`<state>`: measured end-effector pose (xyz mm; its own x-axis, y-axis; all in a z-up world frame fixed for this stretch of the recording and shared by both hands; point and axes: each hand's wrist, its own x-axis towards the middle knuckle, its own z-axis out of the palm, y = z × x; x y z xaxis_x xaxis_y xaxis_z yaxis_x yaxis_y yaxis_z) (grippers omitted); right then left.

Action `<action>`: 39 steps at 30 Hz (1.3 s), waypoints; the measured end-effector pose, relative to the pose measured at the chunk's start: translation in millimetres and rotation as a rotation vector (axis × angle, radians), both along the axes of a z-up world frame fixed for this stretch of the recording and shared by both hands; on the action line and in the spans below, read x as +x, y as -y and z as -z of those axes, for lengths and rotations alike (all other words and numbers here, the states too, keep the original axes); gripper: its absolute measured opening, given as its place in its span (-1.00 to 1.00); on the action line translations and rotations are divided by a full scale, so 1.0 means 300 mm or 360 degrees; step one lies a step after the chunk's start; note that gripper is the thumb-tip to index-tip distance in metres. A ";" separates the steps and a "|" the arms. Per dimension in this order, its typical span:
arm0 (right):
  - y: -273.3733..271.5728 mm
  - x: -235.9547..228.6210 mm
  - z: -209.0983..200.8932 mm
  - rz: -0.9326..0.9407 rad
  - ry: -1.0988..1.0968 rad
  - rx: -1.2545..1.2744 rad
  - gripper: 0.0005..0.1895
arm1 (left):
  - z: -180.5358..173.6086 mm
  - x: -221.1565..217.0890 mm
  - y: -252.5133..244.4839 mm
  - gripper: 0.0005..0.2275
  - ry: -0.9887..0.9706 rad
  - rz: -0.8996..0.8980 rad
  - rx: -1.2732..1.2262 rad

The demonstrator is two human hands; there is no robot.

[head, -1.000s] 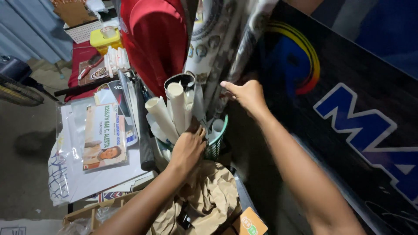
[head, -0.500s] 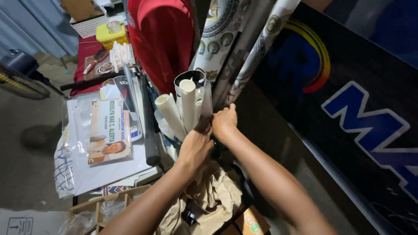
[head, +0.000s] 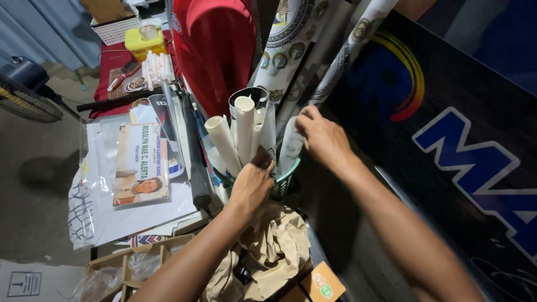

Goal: The person organizes various items on a cluttered table, including rolling up printed paper and placing it into a green basket. They then unwrap several white mugs from plastic packaging, wipe them with a cloth, and place them back into a cardboard box.

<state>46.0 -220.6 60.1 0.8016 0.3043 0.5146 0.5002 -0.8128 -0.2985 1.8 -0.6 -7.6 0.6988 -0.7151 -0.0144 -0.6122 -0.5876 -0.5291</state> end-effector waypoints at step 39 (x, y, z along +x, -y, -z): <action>0.006 -0.091 0.374 -0.0403 -0.0322 -0.0209 -0.69 | 0.004 0.004 0.052 -0.76 -0.0282 0.0071 -0.0284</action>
